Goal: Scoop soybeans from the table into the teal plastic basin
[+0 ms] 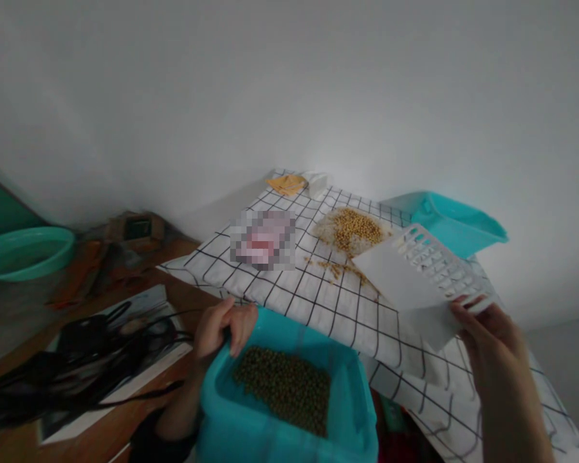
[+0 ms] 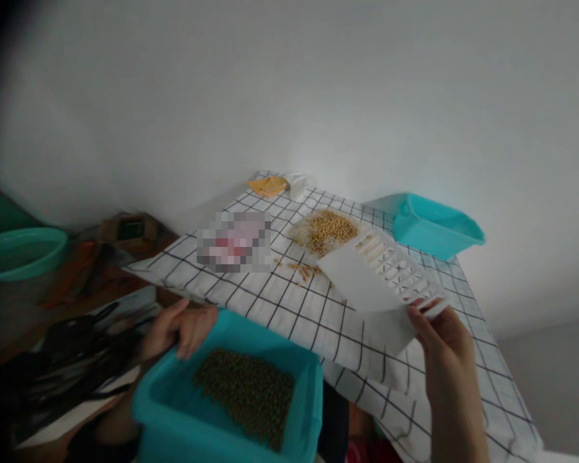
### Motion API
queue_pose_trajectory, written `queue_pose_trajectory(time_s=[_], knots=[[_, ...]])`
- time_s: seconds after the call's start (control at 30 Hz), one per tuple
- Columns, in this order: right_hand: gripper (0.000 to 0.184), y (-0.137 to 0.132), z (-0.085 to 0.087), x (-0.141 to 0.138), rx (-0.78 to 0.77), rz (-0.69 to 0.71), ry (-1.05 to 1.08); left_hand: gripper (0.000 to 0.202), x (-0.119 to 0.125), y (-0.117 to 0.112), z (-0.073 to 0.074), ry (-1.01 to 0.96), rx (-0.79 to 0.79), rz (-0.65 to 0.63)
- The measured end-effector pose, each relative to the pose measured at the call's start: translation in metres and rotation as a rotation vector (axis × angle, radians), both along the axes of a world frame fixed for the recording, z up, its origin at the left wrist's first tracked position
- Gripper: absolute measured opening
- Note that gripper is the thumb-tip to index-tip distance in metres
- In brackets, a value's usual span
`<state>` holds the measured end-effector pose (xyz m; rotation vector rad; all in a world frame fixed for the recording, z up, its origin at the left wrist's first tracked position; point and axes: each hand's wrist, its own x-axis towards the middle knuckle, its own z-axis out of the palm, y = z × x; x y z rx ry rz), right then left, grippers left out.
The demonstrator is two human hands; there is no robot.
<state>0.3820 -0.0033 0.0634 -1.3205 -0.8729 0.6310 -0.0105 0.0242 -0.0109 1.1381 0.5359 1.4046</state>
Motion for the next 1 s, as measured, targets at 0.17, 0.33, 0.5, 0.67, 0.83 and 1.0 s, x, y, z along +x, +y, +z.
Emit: queue_pose_trajectory(time_s=[0.17, 0.33, 0.5, 0.67, 0.83, 1.0], knots=[[0.026, -0.036, -0.012, 0.025, -0.023, -0.153, -0.016, 0.071, 0.021, -0.008, -0.003, -0.017, -0.054, -0.067], [0.025, -0.062, -0.02, 0.019, -0.067, -0.194, -0.048, 0.07, 0.032, -0.011, -0.005, -0.045, -0.075, -0.129], [0.029, -0.06, -0.022, 0.016, -0.075, -0.146, -0.072, 0.069, 0.022, -0.005, -0.004, -0.058, -0.069, -0.119], [0.028, -0.059, -0.021, 0.02, -0.041, -0.194, -0.06, 0.07, 0.016, 0.002, -0.003, 0.002, -0.003, -0.172], [0.022, -0.054, -0.018, 0.003, -0.015, -0.162, -0.128, 0.072, 0.021, -0.001, -0.002, -0.015, -0.044, -0.119], [0.026, -0.039, -0.013, -0.024, 0.024, -0.052, -0.12, 0.071, 0.023, -0.004, -0.001, -0.049, -0.08, -0.116]])
